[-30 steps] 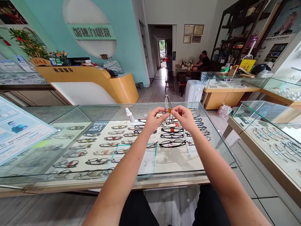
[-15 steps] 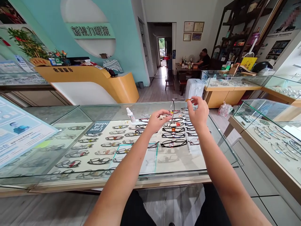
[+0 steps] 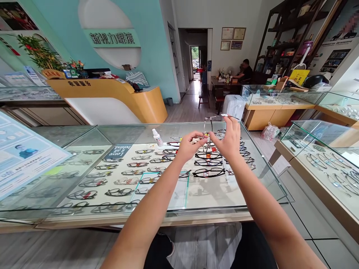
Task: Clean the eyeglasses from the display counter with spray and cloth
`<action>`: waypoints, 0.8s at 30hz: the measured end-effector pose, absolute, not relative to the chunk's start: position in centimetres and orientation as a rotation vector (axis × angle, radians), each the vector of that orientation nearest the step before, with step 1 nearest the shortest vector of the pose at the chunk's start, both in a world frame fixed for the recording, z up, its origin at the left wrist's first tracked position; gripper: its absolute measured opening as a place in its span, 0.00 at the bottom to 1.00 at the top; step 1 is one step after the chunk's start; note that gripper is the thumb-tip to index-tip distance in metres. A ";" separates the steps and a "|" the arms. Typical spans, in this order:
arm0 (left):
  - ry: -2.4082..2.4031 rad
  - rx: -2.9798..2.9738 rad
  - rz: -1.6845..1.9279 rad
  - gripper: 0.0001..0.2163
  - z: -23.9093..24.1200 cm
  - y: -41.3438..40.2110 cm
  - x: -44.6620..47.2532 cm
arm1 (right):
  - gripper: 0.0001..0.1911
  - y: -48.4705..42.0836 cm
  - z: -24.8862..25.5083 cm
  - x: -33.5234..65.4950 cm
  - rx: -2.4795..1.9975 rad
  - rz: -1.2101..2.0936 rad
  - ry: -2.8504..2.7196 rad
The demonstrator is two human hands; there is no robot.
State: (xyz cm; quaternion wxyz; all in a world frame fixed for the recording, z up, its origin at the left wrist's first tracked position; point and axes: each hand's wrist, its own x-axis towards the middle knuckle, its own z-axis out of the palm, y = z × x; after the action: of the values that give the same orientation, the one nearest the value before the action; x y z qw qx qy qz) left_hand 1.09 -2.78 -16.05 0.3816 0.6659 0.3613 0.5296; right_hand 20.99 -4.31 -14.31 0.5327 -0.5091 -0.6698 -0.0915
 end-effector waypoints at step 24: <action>0.960 1.501 1.670 0.21 -15.1 -1.8 -0.2 | 0.27 -3.8 -15.5 20.9 -1.297 -0.096 -1.808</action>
State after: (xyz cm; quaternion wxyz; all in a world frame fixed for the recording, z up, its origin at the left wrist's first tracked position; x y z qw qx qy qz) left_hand -0.23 -1.83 -15.11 0.3427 0.5773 0.3693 0.6426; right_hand 20.87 -3.76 -15.54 0.4415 -0.5226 -0.7284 -0.0388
